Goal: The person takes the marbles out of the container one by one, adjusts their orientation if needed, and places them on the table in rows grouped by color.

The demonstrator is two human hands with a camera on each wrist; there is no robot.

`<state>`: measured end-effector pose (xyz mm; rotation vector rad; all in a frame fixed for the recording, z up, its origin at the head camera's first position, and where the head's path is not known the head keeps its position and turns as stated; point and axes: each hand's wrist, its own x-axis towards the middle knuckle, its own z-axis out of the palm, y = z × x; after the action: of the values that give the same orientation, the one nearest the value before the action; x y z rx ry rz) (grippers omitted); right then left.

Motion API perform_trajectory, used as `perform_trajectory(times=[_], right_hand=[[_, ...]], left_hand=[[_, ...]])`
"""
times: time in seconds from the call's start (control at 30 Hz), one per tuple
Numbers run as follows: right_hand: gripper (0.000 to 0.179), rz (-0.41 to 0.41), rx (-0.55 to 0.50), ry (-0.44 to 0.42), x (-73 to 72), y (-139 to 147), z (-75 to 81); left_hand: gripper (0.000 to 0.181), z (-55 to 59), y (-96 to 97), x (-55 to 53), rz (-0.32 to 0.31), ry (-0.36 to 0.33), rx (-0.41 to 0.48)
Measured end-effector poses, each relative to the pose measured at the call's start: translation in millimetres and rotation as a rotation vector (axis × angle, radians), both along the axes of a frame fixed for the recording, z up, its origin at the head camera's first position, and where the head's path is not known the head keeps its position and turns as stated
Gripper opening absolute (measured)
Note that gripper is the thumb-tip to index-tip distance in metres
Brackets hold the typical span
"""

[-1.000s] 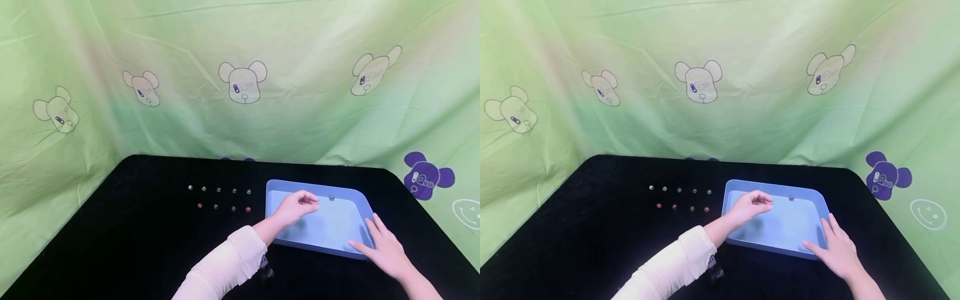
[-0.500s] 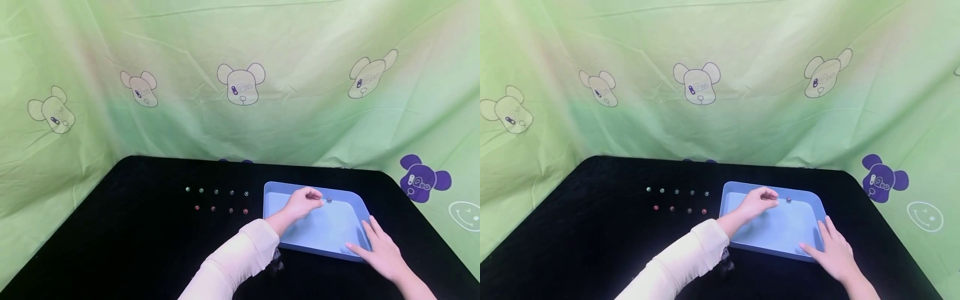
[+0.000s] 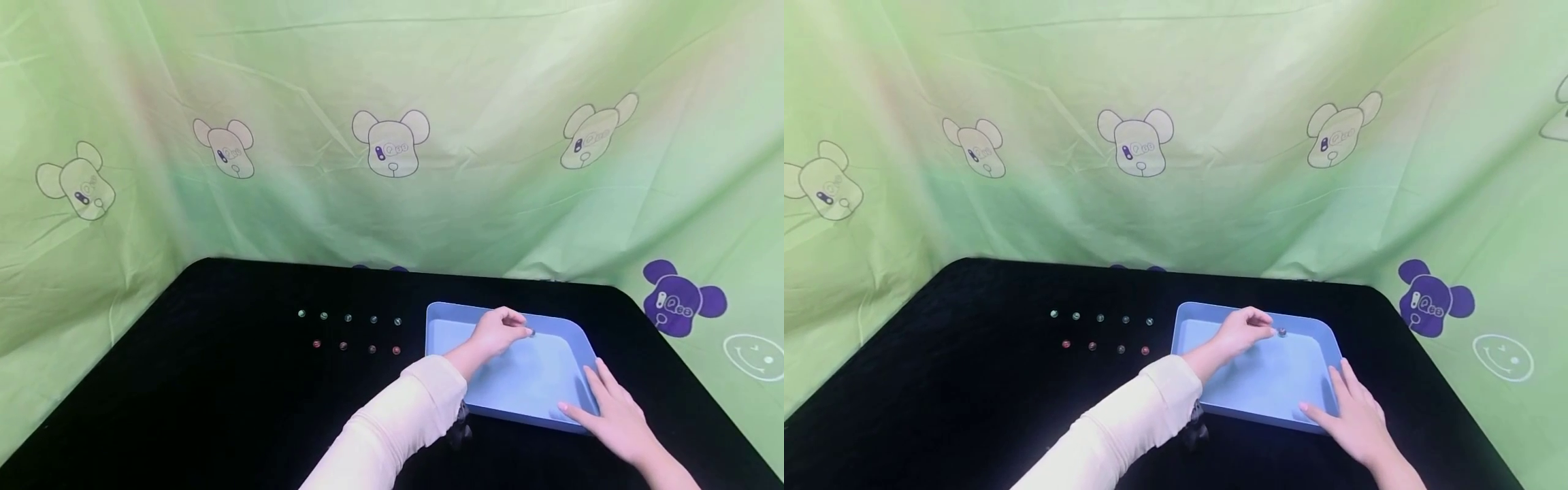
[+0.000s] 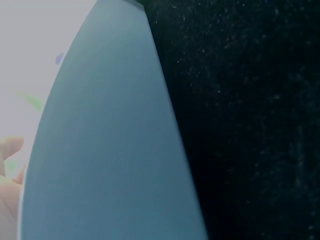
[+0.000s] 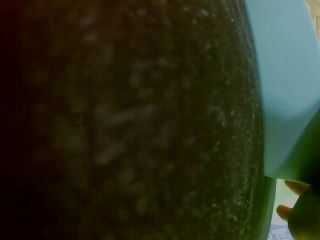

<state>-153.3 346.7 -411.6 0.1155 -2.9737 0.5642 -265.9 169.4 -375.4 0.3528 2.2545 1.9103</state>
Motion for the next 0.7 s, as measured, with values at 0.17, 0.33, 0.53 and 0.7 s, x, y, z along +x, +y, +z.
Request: perform_trajectory(times=[0.17,0.33,0.53,0.7], right_hand=[[0.08,-0.009,0.004,-0.006,1.4,1.1,-1.4],[0.079,-0.011,0.004,0.002,2.1,1.9,-2.3],[0.079,-0.001,0.006,0.026,0.9,1.8,-3.3],[0.079,0.0,0.007,0.028,0.9,0.9,-1.4]], left_hand=[[0.014,-4.6,6.5,-2.1,-0.008,0.031,-0.049],[0.015,-6.7,13.7,-2.4,-0.013,0.057,-0.07],[0.016,-10.6,19.3,-6.6,0.02,0.066,-0.123],[0.014,-13.6,21.9,-10.2,0.028,0.074,-0.167]])
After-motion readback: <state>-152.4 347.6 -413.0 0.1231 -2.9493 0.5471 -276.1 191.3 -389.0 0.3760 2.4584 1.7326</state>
